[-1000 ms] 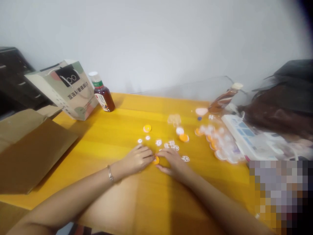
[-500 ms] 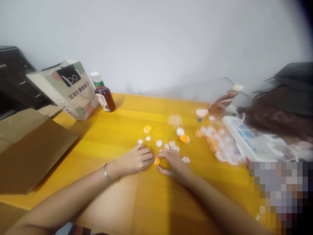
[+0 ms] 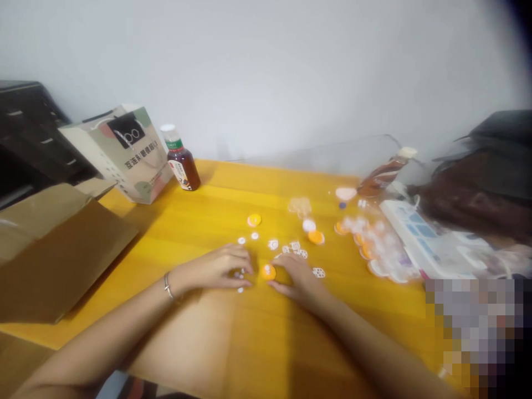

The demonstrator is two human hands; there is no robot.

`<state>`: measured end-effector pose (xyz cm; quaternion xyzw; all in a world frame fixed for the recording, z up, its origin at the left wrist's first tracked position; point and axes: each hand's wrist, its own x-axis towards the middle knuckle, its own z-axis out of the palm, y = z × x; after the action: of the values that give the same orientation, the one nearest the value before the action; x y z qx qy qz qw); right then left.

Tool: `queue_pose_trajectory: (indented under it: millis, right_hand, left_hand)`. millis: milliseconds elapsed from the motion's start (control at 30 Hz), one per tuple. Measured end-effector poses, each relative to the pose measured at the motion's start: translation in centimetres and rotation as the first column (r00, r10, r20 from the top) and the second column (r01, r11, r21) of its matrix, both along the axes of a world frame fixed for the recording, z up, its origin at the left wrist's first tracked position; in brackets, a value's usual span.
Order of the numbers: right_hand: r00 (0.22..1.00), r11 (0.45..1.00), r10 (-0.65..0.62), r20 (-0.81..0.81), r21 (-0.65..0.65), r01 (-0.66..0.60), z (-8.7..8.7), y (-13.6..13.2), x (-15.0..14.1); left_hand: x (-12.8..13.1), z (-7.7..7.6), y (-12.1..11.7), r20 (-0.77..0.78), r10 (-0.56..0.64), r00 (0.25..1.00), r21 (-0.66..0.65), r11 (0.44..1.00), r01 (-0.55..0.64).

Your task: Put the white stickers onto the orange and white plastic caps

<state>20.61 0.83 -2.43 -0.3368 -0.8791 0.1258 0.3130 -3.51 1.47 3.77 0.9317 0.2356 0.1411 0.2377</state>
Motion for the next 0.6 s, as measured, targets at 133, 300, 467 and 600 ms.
queue_pose_trajectory:
  millis: [133,300,467,600]
  right_hand:
    - [1.000,1.000,0.004,0.003,-0.020,-0.003,0.0,0.0,0.1]
    - [1.000,0.998,0.001,0.015,-0.065,0.000,0.5,-0.2,0.0]
    - [0.999,0.997,-0.006,0.032,-0.077,0.009,0.6,-0.2,0.0]
    - [0.999,0.997,-0.011,0.039,-0.073,0.014,0.6,-0.2,0.0]
  left_hand:
    - [-0.4,0.2,-0.1,-0.068,-0.066,0.995,-0.046,0.997,0.063]
    - [-0.2,-0.7,-0.2,-0.098,-0.081,0.992,-0.050,0.996,0.076]
    - [-0.1,-0.7,-0.4,-0.118,-0.069,0.991,0.013,0.997,0.071]
    - [0.1,-0.7,-0.7,-0.134,-0.055,0.990,0.064,0.996,0.064]
